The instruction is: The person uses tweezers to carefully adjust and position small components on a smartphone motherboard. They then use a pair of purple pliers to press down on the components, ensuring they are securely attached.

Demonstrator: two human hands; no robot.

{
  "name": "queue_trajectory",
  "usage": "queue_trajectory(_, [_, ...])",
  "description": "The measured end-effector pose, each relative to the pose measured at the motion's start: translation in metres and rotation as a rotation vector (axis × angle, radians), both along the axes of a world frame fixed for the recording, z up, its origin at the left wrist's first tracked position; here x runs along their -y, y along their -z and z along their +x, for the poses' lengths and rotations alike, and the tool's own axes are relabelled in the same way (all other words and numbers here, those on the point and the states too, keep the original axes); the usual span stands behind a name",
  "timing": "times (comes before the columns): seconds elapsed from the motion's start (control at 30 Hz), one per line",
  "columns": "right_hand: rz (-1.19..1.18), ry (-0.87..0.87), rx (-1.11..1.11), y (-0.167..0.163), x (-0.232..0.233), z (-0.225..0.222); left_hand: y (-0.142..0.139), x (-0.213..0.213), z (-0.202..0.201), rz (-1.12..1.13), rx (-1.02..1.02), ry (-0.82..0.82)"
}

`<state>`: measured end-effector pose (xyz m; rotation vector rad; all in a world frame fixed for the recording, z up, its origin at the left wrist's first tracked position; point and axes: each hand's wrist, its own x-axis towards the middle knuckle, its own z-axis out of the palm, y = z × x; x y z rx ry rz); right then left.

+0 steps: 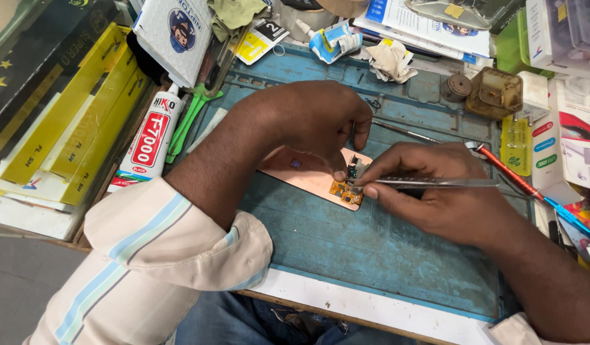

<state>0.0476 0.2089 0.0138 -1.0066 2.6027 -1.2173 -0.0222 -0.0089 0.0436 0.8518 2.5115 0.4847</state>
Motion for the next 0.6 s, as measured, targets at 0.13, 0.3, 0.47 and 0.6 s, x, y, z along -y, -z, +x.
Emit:
queue_trajectory(0.13, [-0.010,0.048,0.043,-0.0011,0.0000,-0.0002,0.0008,0.0028,-0.0030,0.014,-0.007,-0.005])
queue_trajectory(0.3, [-0.002,0.008,0.058,-0.0020,0.0006,0.0000,0.0046,0.0035,-0.0065,0.034,-0.009,0.013])
queue_trajectory(0.47, [0.061,0.002,0.015,-0.0026,0.0017,0.0004,0.0040,0.0035,-0.0053,0.022,-0.008,0.004])
queue_trajectory(0.6, [0.063,-0.019,-0.004,-0.0031,0.0021,0.0005,0.0033,0.0029,-0.0045,0.014,-0.011,0.000])
